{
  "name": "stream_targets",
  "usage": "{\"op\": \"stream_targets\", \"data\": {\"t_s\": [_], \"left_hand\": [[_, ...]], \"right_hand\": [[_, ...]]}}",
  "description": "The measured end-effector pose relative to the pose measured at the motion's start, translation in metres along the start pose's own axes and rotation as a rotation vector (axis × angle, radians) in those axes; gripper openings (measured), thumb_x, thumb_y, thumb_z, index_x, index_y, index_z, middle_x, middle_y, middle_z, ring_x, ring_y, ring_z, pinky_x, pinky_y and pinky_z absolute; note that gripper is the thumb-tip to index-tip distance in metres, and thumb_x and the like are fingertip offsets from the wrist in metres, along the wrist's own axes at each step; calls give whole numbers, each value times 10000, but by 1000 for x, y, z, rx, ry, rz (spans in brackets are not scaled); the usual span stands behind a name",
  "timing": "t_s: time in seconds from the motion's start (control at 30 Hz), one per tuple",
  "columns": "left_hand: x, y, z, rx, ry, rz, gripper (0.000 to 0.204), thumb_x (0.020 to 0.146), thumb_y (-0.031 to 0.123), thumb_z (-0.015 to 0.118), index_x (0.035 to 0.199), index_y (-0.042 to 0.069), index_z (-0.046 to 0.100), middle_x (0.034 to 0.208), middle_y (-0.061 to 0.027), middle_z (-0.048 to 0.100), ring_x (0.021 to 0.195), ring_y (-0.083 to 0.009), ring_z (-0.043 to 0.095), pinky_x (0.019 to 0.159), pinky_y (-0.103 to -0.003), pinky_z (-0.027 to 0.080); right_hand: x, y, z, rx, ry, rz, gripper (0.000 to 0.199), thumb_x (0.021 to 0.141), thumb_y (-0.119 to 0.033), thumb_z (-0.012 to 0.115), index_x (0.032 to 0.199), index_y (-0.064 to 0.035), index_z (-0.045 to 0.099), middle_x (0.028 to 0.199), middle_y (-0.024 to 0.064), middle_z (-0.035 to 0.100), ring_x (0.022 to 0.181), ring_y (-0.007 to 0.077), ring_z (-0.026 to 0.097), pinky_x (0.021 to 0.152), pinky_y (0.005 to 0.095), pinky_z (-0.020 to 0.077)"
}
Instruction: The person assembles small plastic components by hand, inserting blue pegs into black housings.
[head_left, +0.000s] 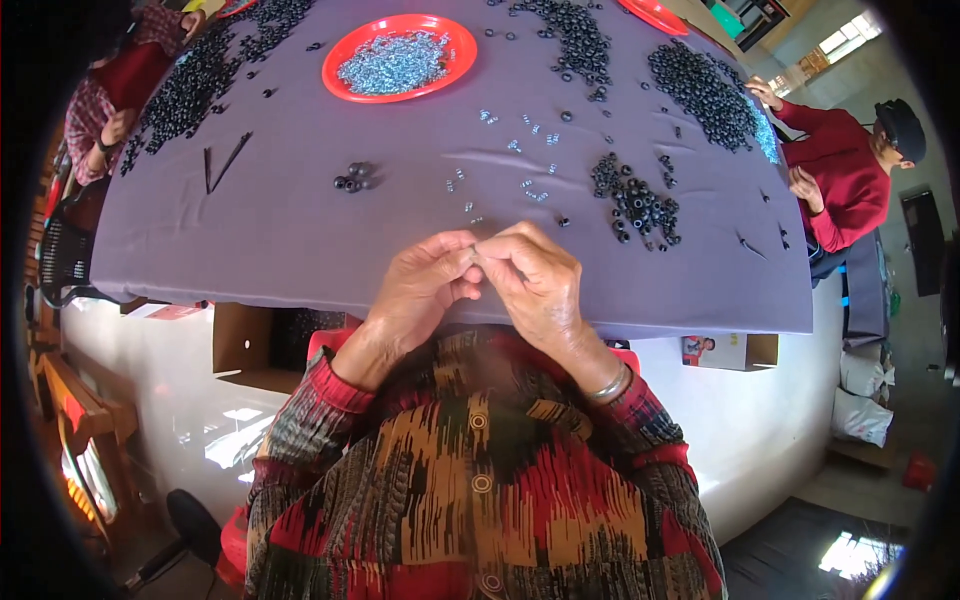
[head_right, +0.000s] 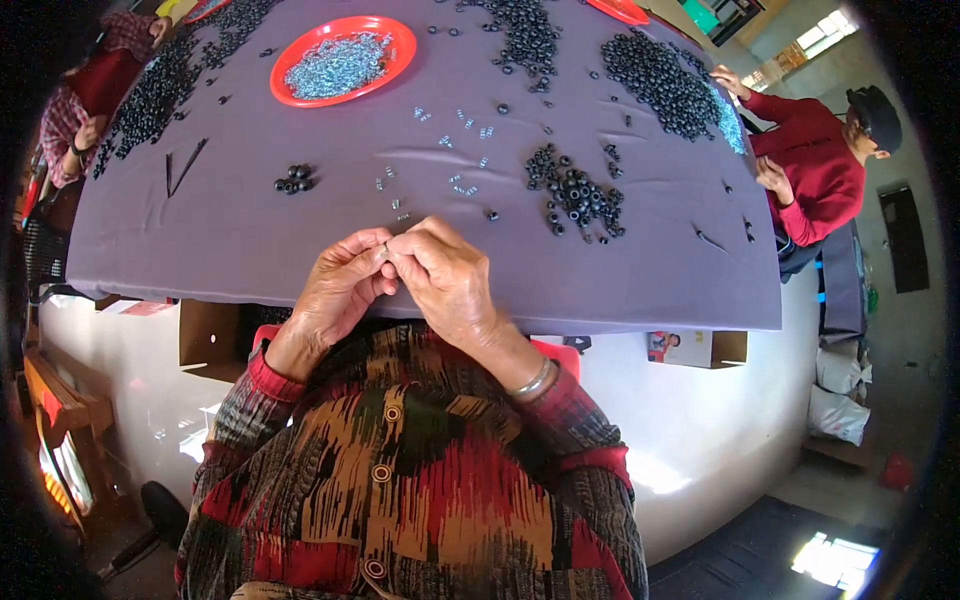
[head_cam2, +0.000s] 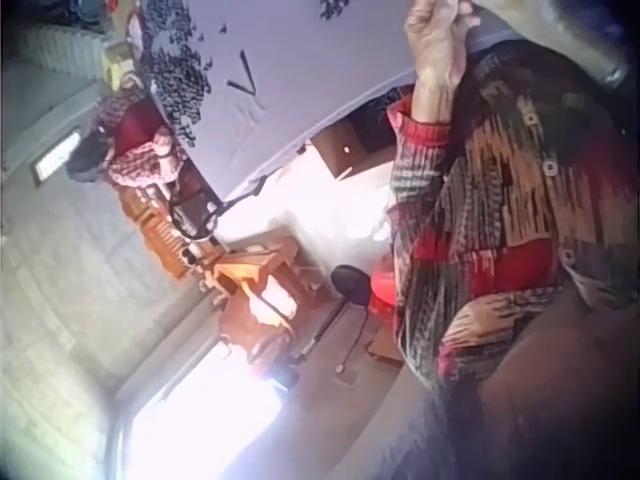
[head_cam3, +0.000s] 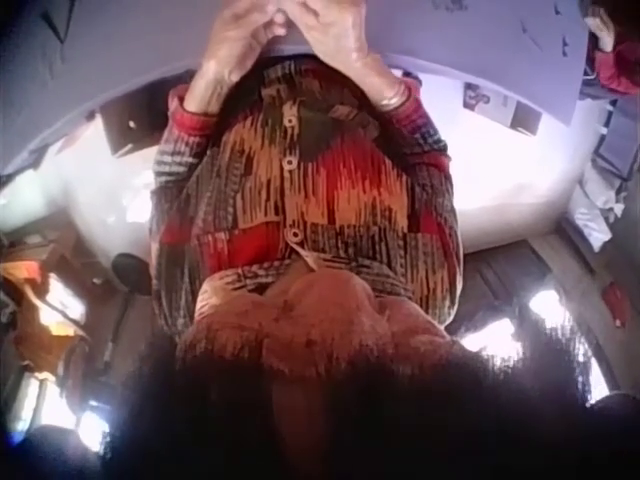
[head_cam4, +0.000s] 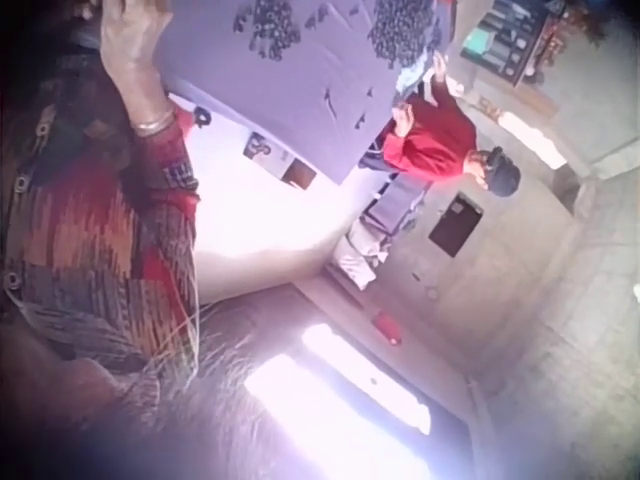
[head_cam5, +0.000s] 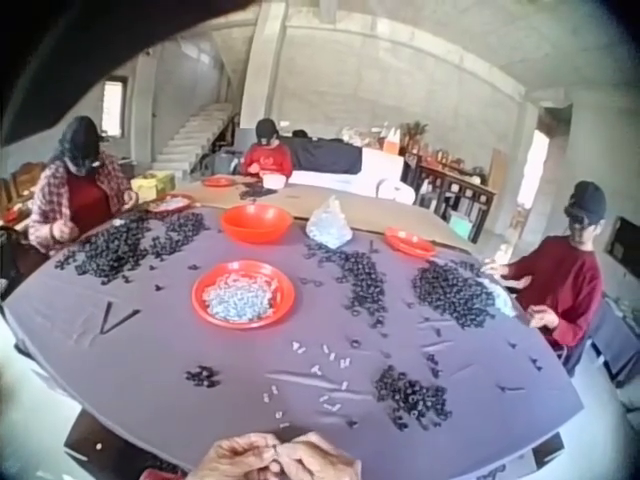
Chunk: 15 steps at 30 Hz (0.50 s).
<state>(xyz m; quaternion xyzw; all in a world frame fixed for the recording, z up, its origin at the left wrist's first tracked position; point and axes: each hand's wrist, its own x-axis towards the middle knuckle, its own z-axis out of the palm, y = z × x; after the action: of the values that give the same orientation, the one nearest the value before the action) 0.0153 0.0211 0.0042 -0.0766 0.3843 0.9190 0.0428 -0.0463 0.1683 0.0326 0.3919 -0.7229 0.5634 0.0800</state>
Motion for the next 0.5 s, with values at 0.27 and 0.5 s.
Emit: {"op": "stream_targets", "data": {"t_s": [0.27,0.5], "left_hand": [[-1,-2,1,-93,54,11,164,917,85,566,1062,10,571,887,-32,584,774,-108,578,674,-267,508],[-1,4,3,-76,-36,-37,126,918,85,561,1018,22,607,896,-60,613,738,-100,556,639,-249,512]], "right_hand": [[-9,3,8,-131,21,-79,172,812,66,618,960,-11,659,918,74,598,697,145,609,599,249,493],[11,34,-63,-373,52,140,144,845,6,578,971,-14,643,828,122,622,664,202,599,632,282,471]]}}
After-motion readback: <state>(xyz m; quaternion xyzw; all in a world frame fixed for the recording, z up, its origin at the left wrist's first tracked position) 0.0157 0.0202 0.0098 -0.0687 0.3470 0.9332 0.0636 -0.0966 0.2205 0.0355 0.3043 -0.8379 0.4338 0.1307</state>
